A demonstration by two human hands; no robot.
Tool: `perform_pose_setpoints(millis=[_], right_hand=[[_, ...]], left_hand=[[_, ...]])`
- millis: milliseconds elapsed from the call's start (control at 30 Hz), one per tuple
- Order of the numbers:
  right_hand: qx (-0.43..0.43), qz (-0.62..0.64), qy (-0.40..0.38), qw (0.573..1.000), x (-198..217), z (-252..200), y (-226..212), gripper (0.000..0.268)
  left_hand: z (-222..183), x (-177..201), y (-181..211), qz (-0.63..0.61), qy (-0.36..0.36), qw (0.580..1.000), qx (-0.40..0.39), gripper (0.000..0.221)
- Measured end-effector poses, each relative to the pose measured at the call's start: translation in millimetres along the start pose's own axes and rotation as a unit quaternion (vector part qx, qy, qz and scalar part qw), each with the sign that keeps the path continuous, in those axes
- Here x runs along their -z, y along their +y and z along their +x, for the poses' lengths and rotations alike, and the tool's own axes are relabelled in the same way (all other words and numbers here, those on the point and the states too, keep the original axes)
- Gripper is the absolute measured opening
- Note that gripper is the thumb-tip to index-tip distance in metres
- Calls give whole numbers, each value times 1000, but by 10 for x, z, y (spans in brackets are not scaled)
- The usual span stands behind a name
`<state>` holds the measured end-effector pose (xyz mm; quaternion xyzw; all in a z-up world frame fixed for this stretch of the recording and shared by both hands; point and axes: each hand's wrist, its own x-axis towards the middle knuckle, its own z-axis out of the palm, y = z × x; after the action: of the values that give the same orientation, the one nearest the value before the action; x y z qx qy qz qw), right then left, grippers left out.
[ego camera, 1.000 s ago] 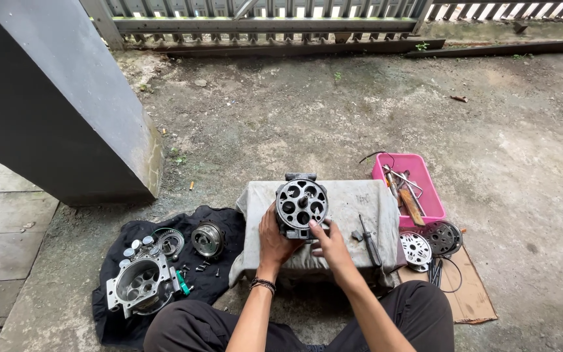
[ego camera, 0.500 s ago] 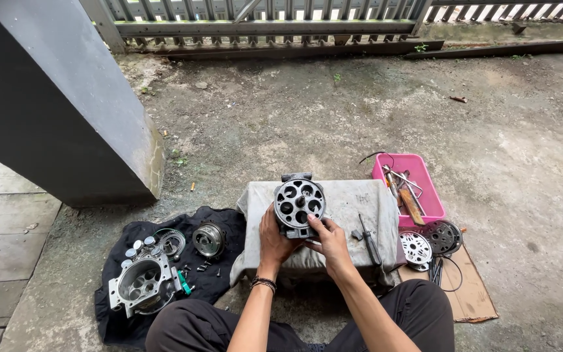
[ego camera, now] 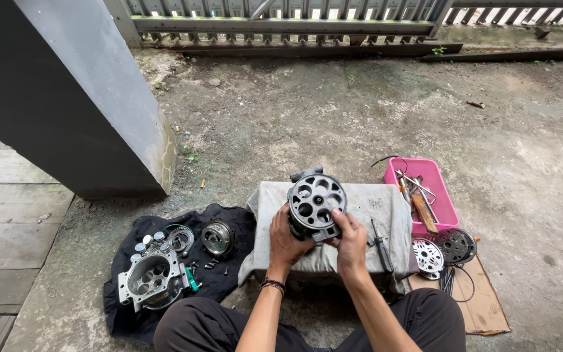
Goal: Inspecting and manipulating a mechanical engine component using hands and a T-handle wrench
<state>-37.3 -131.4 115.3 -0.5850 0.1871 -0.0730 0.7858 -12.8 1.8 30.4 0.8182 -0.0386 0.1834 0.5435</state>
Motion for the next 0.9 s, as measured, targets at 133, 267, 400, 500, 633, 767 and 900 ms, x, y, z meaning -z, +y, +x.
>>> perform_pose_setpoints(millis=[133, 267, 400, 500, 633, 767, 900], right_hand=[[58, -37, -27, 997, 37, -17, -415, 44], [27, 71, -43, 996, 221, 54, -555, 26], [-3, 201, -14, 980, 434, 34, -809, 21], [33, 195, 9, 980, 1145, 585, -382, 22], [44, 107, 0, 993, 1581, 846, -229, 20], [50, 76, -45, 995, 1517, 977, -269, 25], [51, 2, -168, 984, 920, 718, -850, 53]], left_hand=[[30, -86, -164, 18, -6, 1000, 6, 105], [12, -53, -90, 6, -4, 1000, 2, 105], [14, -86, -188, 4, -2, 1000, -12, 104], [16, -68, -136, 5, 1, 1000, -14, 104], [8, -114, -176, 9, 8, 1000, -19, 105], [18, -114, -192, 9, 8, 1000, -18, 107], [13, -101, -196, 8, 8, 1000, -17, 107]])
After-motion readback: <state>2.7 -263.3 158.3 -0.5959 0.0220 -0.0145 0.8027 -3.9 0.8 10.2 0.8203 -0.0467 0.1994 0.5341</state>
